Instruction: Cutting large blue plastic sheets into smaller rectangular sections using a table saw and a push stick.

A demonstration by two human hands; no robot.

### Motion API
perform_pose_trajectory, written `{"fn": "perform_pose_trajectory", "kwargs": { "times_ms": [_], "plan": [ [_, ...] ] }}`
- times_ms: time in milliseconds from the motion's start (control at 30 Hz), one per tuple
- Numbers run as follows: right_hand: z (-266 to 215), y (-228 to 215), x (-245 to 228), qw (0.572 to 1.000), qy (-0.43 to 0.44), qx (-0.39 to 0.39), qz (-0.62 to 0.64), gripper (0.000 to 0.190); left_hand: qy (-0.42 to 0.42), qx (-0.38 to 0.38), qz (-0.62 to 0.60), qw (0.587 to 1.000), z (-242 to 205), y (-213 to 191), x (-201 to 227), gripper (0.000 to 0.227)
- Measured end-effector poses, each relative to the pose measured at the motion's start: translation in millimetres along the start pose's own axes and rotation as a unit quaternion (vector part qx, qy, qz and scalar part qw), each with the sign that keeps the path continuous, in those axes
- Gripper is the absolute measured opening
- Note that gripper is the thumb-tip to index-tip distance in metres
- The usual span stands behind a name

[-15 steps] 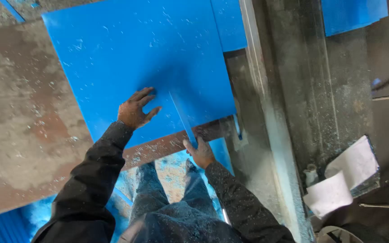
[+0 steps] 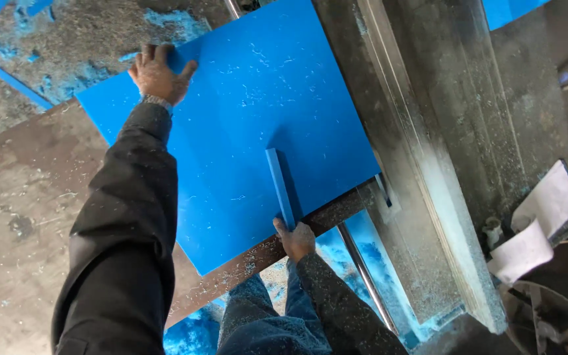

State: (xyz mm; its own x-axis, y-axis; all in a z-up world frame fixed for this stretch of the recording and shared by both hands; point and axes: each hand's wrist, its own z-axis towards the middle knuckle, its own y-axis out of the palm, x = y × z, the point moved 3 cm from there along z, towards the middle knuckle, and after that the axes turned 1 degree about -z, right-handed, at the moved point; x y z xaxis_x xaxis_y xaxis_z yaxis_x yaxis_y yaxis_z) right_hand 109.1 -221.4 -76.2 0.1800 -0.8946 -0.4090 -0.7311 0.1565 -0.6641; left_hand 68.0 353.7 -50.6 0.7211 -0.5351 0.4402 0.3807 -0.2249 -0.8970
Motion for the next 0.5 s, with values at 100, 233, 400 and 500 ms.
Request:
{"fn": "perform_pose_trajectory", "kwargs": {
  "times_ms": [100,233,400,500],
  "plan": [
    [2,11,-9,0.984,0.080,-0.057,-0.148,0.100,-0.003,-0.031,-0.014,0.999,1,8,-29,0.065],
    [-2,13,-29,0.960,0.046,-0.122,-0.248,0.107,0.027,-0.042,-0.040,0.998,7,-4,-22,0.065],
    [-22,32,-25,0.999,0.037,0.035,0.009,0.098,-0.051,-0.148,-0.036,0.987,1,-22,-11,0.070],
    [-36,26,-35,0.990,0.131,-0.047,-0.006,0.092,-0.035,-0.131,-0.062,0.989,2,2,-39,0.086]
  ]
}}
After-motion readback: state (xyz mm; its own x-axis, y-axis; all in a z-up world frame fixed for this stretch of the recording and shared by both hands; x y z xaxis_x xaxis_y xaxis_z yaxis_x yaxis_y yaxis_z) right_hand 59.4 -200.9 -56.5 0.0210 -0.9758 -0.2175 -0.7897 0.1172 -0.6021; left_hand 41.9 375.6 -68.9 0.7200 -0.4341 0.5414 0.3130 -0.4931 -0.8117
